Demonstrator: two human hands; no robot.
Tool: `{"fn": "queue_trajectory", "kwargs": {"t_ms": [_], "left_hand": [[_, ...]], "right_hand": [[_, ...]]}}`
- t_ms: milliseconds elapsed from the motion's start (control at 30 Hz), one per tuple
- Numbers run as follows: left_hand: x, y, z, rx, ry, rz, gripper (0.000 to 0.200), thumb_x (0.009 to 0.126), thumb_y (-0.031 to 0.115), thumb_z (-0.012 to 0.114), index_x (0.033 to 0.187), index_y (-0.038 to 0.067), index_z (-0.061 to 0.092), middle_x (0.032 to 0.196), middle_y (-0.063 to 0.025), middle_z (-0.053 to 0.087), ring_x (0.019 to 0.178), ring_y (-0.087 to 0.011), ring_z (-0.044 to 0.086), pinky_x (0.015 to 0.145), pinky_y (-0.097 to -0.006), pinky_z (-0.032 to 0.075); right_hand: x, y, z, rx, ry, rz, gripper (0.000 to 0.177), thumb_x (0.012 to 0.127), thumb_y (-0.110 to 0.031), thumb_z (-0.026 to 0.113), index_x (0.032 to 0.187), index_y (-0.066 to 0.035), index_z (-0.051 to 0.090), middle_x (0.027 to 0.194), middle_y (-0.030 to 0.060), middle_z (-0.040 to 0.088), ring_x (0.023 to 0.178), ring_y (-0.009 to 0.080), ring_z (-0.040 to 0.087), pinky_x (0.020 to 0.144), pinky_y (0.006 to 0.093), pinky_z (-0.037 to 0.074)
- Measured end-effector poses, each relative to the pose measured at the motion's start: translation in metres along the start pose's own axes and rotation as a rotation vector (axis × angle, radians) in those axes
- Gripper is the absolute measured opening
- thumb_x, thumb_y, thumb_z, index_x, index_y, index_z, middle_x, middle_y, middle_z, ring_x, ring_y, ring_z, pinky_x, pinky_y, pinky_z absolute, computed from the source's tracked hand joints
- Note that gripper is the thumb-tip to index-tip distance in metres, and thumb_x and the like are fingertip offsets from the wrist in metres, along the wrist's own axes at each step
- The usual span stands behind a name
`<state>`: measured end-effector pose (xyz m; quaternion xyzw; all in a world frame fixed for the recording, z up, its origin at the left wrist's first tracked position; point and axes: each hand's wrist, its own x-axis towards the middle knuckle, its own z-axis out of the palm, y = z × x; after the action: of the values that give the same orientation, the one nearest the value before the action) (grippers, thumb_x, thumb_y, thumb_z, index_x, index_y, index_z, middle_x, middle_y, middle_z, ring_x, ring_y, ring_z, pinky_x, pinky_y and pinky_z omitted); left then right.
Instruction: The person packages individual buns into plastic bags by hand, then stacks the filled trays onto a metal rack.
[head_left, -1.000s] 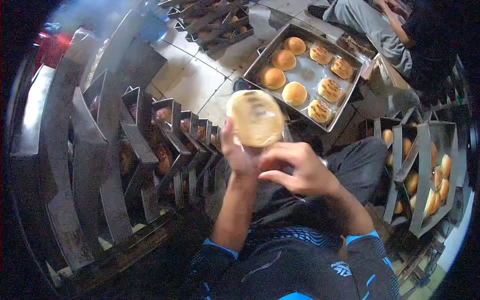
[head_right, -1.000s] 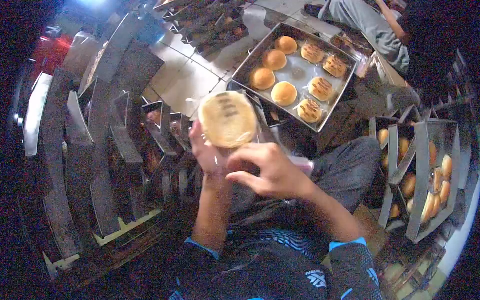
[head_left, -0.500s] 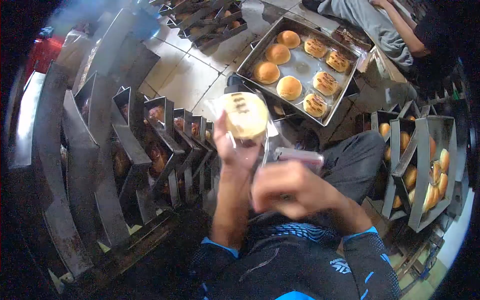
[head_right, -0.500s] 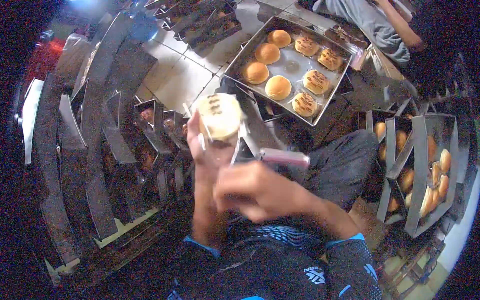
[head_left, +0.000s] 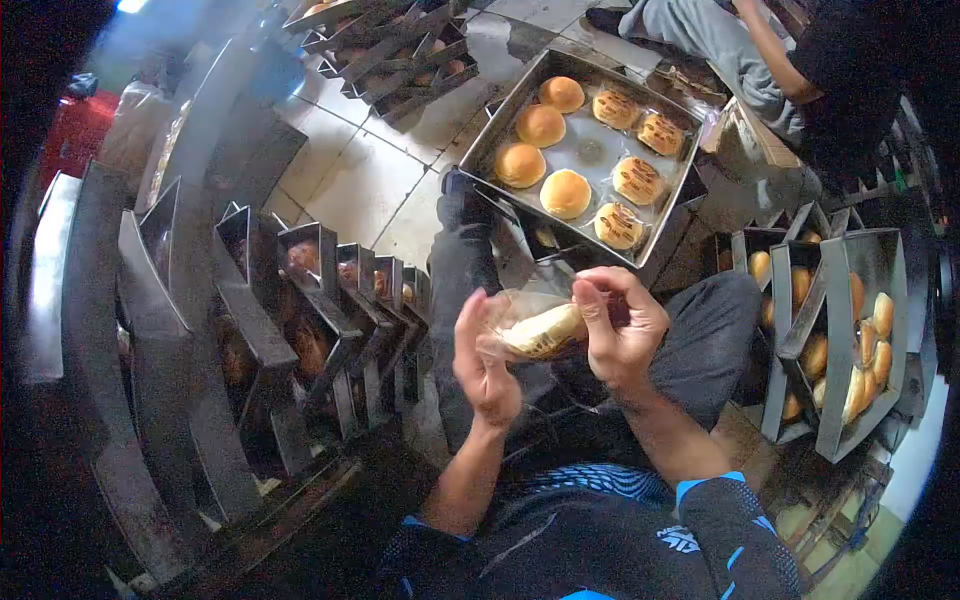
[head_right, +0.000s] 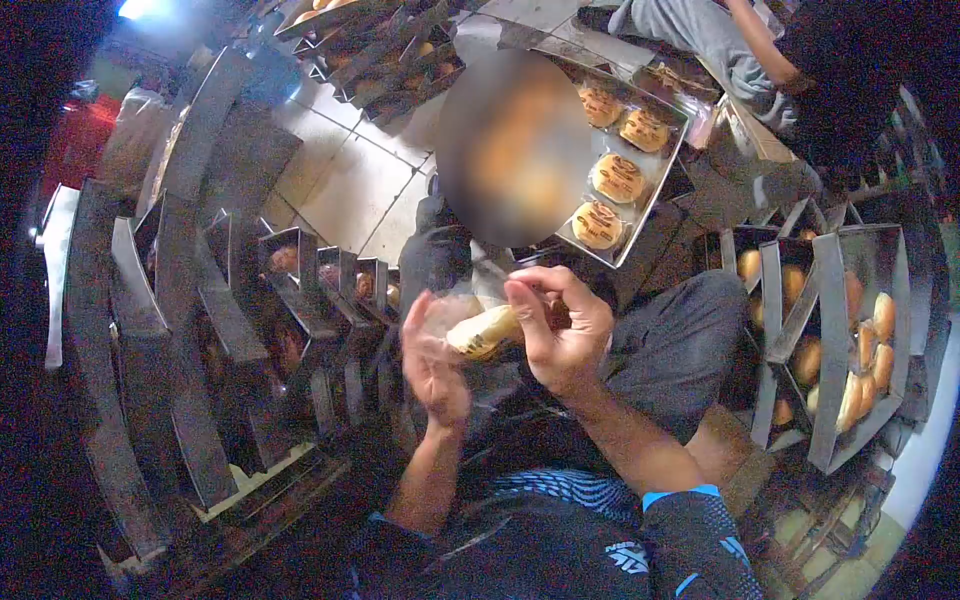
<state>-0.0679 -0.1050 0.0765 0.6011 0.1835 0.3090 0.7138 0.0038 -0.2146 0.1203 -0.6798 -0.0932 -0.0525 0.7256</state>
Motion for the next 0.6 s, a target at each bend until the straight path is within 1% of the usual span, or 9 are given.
{"fn": "queue_trajectory", "kwargs": {"t_ms": [33, 67, 167, 300, 333, 433, 467, 567, 600], "left_hand": [[0.003, 0.004, -0.01, 0.048, -0.043, 0.102, 0.04, 0.099, 0.034, 0.052, 0.113, -0.002, 0.055, 0.104, -0.0123, 0.063, 0.09, -0.0202, 0.063, 0.082, -0.0307, 0.051], [0.016, 0.004, -0.019, 0.366, -0.128, 0.422, 0.027, 0.097, 0.022, 0.058, 0.104, -0.003, 0.057, 0.094, -0.0116, 0.064, 0.081, -0.0191, 0.064, 0.077, -0.0284, 0.052], [0.022, 0.019, -0.02, 0.212, -0.024, 0.227, 0.027, 0.099, 0.023, 0.054, 0.096, -0.003, 0.057, 0.092, -0.0142, 0.066, 0.087, -0.0218, 0.064, 0.08, -0.0334, 0.051], [0.035, 0.047, -0.037, 0.298, 0.072, 0.46, 0.03, 0.098, 0.026, 0.055, 0.085, -0.001, 0.053, 0.085, -0.0136, 0.06, 0.078, -0.0201, 0.061, 0.074, -0.0318, 0.052], [0.04, 0.05, -0.043, 0.374, 0.081, 0.54, 0.032, 0.098, 0.029, 0.055, 0.085, 0.0, 0.051, 0.083, -0.0128, 0.059, 0.075, -0.0197, 0.06, 0.068, -0.0322, 0.052], [0.044, 0.049, -0.036, 0.276, 0.121, 0.438, 0.034, 0.097, 0.031, 0.056, 0.086, 0.0, 0.049, 0.082, -0.0125, 0.059, 0.072, -0.0184, 0.059, 0.063, -0.0311, 0.052], [0.038, 0.051, -0.034, 0.269, 0.126, 0.357, 0.033, 0.098, 0.031, 0.054, 0.087, 0.001, 0.047, 0.08, -0.0114, 0.059, 0.07, -0.017, 0.059, 0.063, -0.0301, 0.051], [0.037, 0.04, -0.043, 0.215, 0.068, 0.408, 0.032, 0.099, 0.031, 0.053, 0.09, 0.001, 0.046, 0.079, -0.0103, 0.059, 0.07, -0.016, 0.059, 0.064, -0.0292, 0.049], [0.035, 0.041, -0.049, 0.304, 0.07, 0.368, 0.029, 0.099, 0.029, 0.052, 0.095, 0.002, 0.046, 0.079, -0.0099, 0.06, 0.071, -0.0153, 0.059, 0.064, -0.0286, 0.049]], "right_hand": [[-0.005, 0.007, 0.003, 0.076, 0.039, 0.114, 0.009, 0.088, -0.006, 0.068, 0.095, -0.002, 0.065, 0.079, 0.0067, 0.065, 0.072, 0.0109, 0.06, 0.069, 0.0246, 0.049], [-0.007, 0.014, 0.007, 0.229, 0.061, 0.094, 0.01, 0.091, -0.007, 0.065, 0.098, -0.001, 0.063, 0.084, 0.005, 0.066, 0.077, 0.009, 0.06, 0.072, 0.0232, 0.049], [-0.004, 0.013, 0.013, 0.186, -0.057, -0.076, 0.01, 0.092, -0.006, 0.062, 0.1, 0.0, 0.062, 0.089, 0.0072, 0.066, 0.082, 0.0109, 0.061, 0.076, 0.0234, 0.05], [0.021, -0.018, 0.012, 0.19, -0.224, -0.072, 0.009, 0.095, -0.005, 0.056, 0.098, 0.003, 0.058, 0.098, 0.0138, 0.065, 0.089, 0.0169, 0.064, 0.082, 0.028, 0.051], [0.024, -0.024, 0.014, 0.235, -0.286, -0.129, 0.014, 0.095, -0.006, 0.056, 0.106, 0.003, 0.054, 0.107, 0.0151, 0.062, 0.095, 0.0189, 0.063, 0.086, 0.0305, 0.05], [0.015, -0.015, 0.035, 0.578, -0.211, 0.188, 0.026, 0.094, -0.007, 0.058, 0.116, 0.002, 0.047, 0.116, 0.0152, 0.057, 0.101, 0.0204, 0.061, 0.09, 0.0328, 0.049], [0.01, 0.007, 0.036, 0.613, -0.259, 0.205, 0.039, 0.093, -0.01, 0.061, 0.124, 0.0, 0.04, 0.122, 0.0144, 0.053, 0.104, 0.019, 0.059, 0.092, 0.0316, 0.047], [0.008, 0.008, 0.03, 0.125, -0.384, 0.113, 0.013, 0.094, -0.008, 0.058, 0.103, 0.002, 0.059, 0.102, 0.0128, 0.063, 0.092, 0.0166, 0.062, 0.084, 0.0275, 0.049], [0.006, 0.007, 0.031, 0.111, -0.283, 0.052, 0.009, 0.095, -0.006, 0.056, 0.098, 0.002, 0.061, 0.097, 0.0121, 0.064, 0.089, 0.016, 0.062, 0.082, 0.0277, 0.05]]}}
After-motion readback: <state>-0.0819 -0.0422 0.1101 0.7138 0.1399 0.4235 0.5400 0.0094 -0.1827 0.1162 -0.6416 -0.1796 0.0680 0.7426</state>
